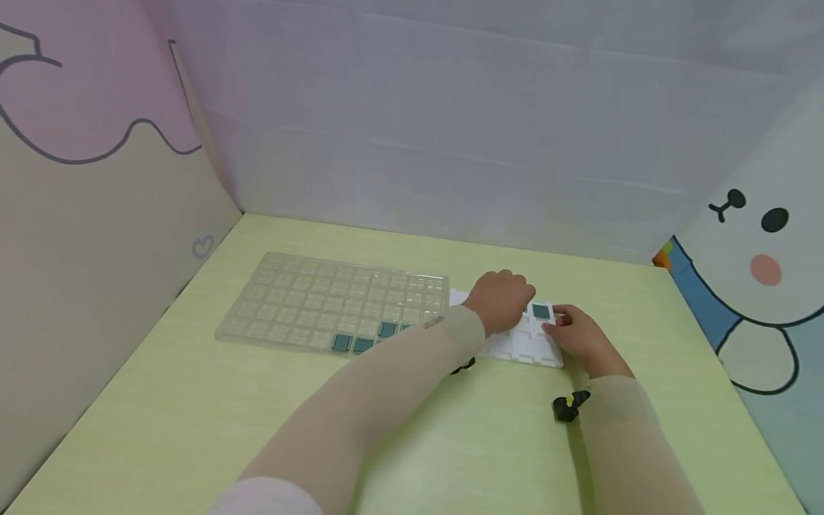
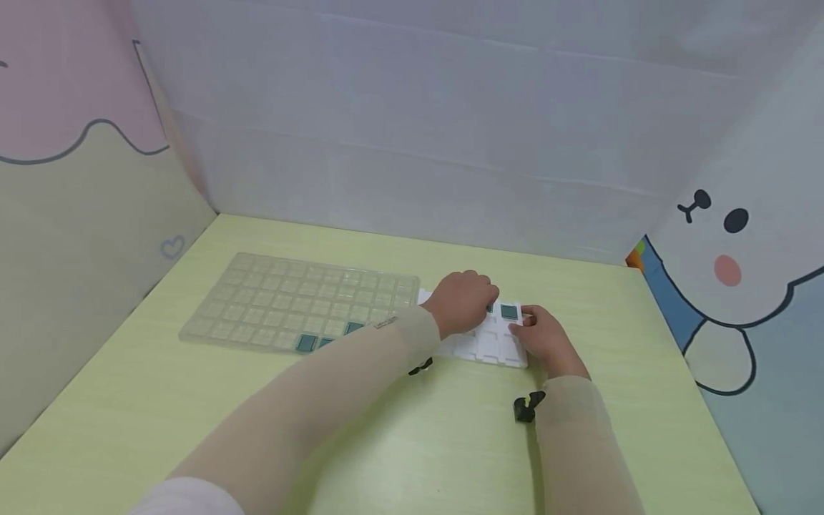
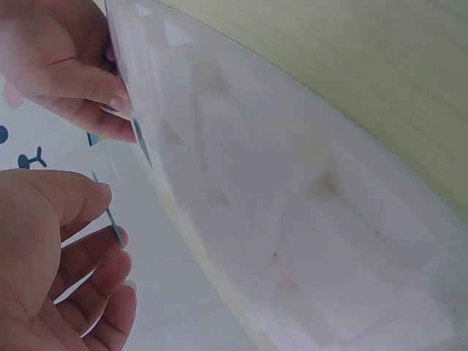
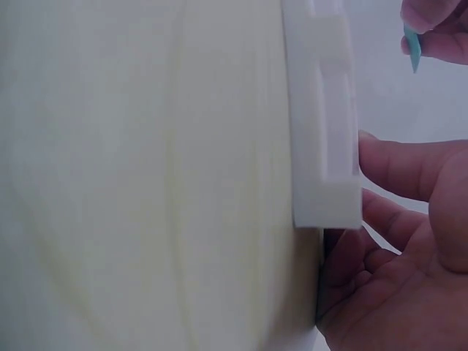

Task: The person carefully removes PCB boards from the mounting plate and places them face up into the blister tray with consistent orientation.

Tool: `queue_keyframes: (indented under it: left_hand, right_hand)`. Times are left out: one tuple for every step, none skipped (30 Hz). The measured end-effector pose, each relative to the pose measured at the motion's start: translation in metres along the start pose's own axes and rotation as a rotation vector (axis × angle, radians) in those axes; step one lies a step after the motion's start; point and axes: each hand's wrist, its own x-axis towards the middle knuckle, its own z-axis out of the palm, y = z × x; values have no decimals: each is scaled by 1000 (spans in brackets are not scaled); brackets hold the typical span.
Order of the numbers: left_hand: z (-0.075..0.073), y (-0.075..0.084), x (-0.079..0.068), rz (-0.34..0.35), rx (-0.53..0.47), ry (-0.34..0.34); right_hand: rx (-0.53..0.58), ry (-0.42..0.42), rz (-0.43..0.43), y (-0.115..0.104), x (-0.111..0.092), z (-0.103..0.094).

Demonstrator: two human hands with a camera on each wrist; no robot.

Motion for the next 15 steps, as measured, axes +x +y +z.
queue_keyframes:
  left_hand:
    - [-2,0,-2,0,-7,-2]
    - [-4,0,-3,0,-15,-4]
    - [-5,-1,-5,2,-22,-3]
    - [-6,-1,-6,3,-28,-4]
    - [-7,-2,-7,5,-35,-3]
    - [-8,-2,-9,5,-42,-1]
    - [-9,-3,-10,5,-48,1]
    - [-11,-4,-12,5,-52,4]
    - [-11,-6,-14,5,-56,7]
    - [-13,-6,-16,6,-61,10]
    - [-14,-7,-17,7,-69,15]
    - [-15,-8,-19,8,-75,17]
    - [-16,-9,-20,8,-83,19]
    - [-16,-9,-22,9,-90,20]
    - [-16,-10,-23,9,-98,20]
  right_hand:
    - [0,-1,-1,0,0,0]
    - [1,-1,-3,0,0,0]
    - [0,-1,-5,0,0,0]
    - [0,-1,-6,0,0,0]
    - [1,-1,-4,0,0,0]
    - [2,-3,-2,0,0,0]
    - [4,-5,0,0,0,0]
    - [5,-8,2,0,1,1]
    - [5,-10,5,0,1,1]
    - [7,-11,10,0,1,1]
    - [9,-12,15,0,1,1]
    - [9,-14,20,0,2,1]
    - [11,-15,23,0,2,1]
    - [11,-15,25,0,2,1]
    - [12,-16,26,0,2,1]
